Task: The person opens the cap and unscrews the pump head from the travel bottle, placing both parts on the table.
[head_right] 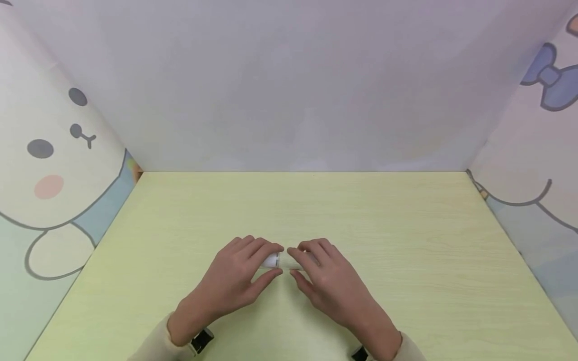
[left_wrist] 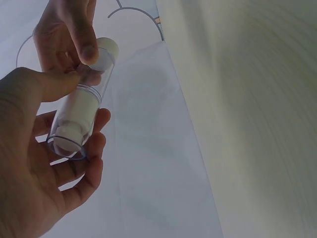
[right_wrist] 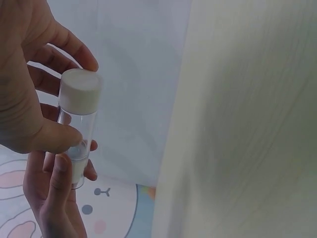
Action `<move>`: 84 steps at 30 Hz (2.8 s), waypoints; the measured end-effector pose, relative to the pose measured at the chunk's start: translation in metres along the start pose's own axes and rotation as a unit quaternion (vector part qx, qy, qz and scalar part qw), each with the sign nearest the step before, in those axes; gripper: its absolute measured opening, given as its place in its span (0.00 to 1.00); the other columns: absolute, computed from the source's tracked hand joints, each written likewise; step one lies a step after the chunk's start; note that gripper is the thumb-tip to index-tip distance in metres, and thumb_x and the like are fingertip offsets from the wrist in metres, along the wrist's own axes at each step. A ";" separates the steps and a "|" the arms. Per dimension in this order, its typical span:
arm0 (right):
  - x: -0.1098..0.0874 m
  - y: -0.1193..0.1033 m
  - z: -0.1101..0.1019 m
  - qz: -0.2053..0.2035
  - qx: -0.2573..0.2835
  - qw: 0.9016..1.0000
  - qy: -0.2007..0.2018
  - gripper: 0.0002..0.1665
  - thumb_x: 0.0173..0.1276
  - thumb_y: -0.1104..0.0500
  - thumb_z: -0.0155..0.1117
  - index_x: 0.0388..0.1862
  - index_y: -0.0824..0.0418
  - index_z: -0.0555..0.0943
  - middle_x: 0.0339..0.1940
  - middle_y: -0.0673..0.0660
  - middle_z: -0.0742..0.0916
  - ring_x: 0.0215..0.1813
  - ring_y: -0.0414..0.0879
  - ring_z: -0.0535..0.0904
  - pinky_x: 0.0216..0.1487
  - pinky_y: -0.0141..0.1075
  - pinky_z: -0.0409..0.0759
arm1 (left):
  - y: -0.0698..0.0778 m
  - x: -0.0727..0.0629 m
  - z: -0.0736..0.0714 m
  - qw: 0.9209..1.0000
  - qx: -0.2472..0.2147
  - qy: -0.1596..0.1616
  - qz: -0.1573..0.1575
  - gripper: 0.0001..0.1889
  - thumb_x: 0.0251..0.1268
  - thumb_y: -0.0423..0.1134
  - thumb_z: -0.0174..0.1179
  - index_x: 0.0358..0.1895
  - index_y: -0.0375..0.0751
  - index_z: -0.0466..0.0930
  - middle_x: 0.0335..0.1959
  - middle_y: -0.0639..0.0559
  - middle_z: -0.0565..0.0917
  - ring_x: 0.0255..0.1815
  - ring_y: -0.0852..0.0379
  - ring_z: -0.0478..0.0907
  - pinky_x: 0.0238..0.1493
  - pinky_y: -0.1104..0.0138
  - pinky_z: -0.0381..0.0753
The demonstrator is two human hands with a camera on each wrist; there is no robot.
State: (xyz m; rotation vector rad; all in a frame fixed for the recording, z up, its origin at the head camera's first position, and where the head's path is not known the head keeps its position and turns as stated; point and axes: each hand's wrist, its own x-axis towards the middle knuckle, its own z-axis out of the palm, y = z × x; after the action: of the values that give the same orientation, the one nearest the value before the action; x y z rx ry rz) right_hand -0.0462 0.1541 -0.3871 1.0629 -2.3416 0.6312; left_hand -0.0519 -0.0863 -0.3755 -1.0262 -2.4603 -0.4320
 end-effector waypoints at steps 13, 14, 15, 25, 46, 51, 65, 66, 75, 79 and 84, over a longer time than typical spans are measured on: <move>-0.002 -0.007 0.002 0.049 0.015 0.999 0.004 0.21 0.79 0.45 0.55 0.55 0.58 0.84 0.51 0.53 0.83 0.54 0.47 0.78 0.47 0.33 0.81 | -0.001 -0.001 -0.001 1.000 0.003 0.018 -0.005 0.16 0.65 0.53 0.72 0.50 0.50 0.86 0.38 0.58 0.84 0.33 0.60 0.79 0.35 0.68 0.76; -0.002 -0.008 0.001 0.052 0.015 0.999 0.003 0.21 0.79 0.45 0.55 0.55 0.58 0.84 0.51 0.53 0.83 0.54 0.47 0.78 0.47 0.33 0.81 | -0.001 -0.001 -0.002 1.000 0.000 0.019 -0.006 0.16 0.66 0.53 0.72 0.50 0.50 0.86 0.38 0.58 0.84 0.33 0.60 0.79 0.35 0.68 0.76; -0.002 -0.008 0.001 0.052 0.016 0.999 0.002 0.21 0.79 0.45 0.55 0.55 0.58 0.84 0.51 0.53 0.83 0.54 0.47 0.78 0.47 0.33 0.81 | -0.001 -0.001 -0.003 1.000 -0.004 0.020 -0.006 0.16 0.66 0.52 0.72 0.50 0.50 0.86 0.37 0.58 0.84 0.33 0.61 0.79 0.35 0.69 0.76; -0.001 -0.007 -0.004 0.063 0.025 0.997 -0.023 0.19 0.76 0.48 0.64 0.58 0.56 0.83 0.53 0.51 0.83 0.57 0.45 0.78 0.49 0.32 0.82 | -0.004 -0.001 -0.007 0.999 -0.042 0.005 -0.003 0.17 0.67 0.52 0.72 0.54 0.52 0.84 0.38 0.60 0.84 0.34 0.62 0.77 0.39 0.69 0.78; 0.003 -0.005 -0.014 -0.010 0.043 0.999 -0.026 0.18 0.77 0.49 0.65 0.60 0.54 0.83 0.51 0.50 0.83 0.48 0.41 0.80 0.44 0.25 0.80 | -0.007 -0.003 -0.014 0.990 -0.135 -0.035 -0.003 0.16 0.71 0.50 0.66 0.57 0.52 0.84 0.42 0.62 0.83 0.37 0.64 0.76 0.49 0.68 0.79; 0.002 -0.003 -0.016 -0.007 0.053 0.998 -0.034 0.21 0.81 0.44 0.54 0.59 0.54 0.83 0.52 0.50 0.83 0.49 0.41 0.80 0.45 0.25 0.81 | -0.009 -0.003 -0.017 0.990 -0.141 -0.023 0.007 0.16 0.68 0.48 0.69 0.57 0.53 0.85 0.41 0.61 0.82 0.37 0.64 0.75 0.51 0.68 0.80; -0.002 -0.002 -0.014 0.024 0.051 0.997 -0.056 0.21 0.78 0.44 0.60 0.57 0.56 0.82 0.54 0.49 0.82 0.51 0.41 0.80 0.48 0.27 0.82 | -0.006 -0.002 -0.017 0.991 -0.133 -0.024 0.005 0.16 0.67 0.48 0.71 0.56 0.53 0.86 0.39 0.62 0.82 0.35 0.65 0.75 0.51 0.67 0.81; -0.002 -0.002 -0.013 0.025 0.051 0.997 -0.058 0.21 0.78 0.44 0.60 0.57 0.57 0.81 0.54 0.49 0.82 0.51 0.41 0.80 0.49 0.27 0.82 | -0.006 -0.002 -0.017 0.991 -0.133 -0.026 0.003 0.16 0.67 0.48 0.71 0.56 0.53 0.86 0.40 0.62 0.82 0.36 0.65 0.75 0.51 0.67 0.81; -0.002 -0.004 -0.009 0.026 0.052 0.996 -0.062 0.25 0.77 0.45 0.62 0.65 0.57 0.80 0.56 0.50 0.82 0.52 0.41 0.79 0.47 0.27 0.82 | -0.005 -0.003 -0.021 0.987 -0.149 -0.044 -0.042 0.21 0.63 0.49 0.75 0.53 0.46 0.78 0.44 0.58 0.85 0.43 0.62 0.80 0.49 0.66 0.84; -0.003 -0.004 -0.008 0.026 0.052 0.997 -0.059 0.24 0.78 0.45 0.61 0.66 0.55 0.80 0.56 0.50 0.82 0.51 0.41 0.79 0.45 0.27 0.82 | -0.006 -0.002 -0.021 0.988 -0.145 -0.036 -0.040 0.21 0.62 0.49 0.75 0.52 0.47 0.78 0.44 0.58 0.83 0.42 0.62 0.78 0.44 0.71 0.81; -0.003 -0.004 -0.006 0.026 0.054 0.997 -0.056 0.24 0.76 0.46 0.64 0.66 0.54 0.80 0.55 0.50 0.82 0.50 0.40 0.79 0.45 0.27 0.82 | -0.007 0.000 -0.021 0.989 -0.143 -0.019 -0.030 0.19 0.62 0.48 0.76 0.49 0.47 0.79 0.48 0.59 0.81 0.48 0.61 0.77 0.48 0.72 0.81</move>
State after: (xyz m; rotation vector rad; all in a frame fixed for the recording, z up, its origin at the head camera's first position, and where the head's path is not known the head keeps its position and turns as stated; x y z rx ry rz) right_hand -0.0396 0.1566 -0.3839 1.1143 -2.4636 0.7436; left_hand -0.0514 -0.0999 -0.3586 -1.0813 -2.5170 -0.8106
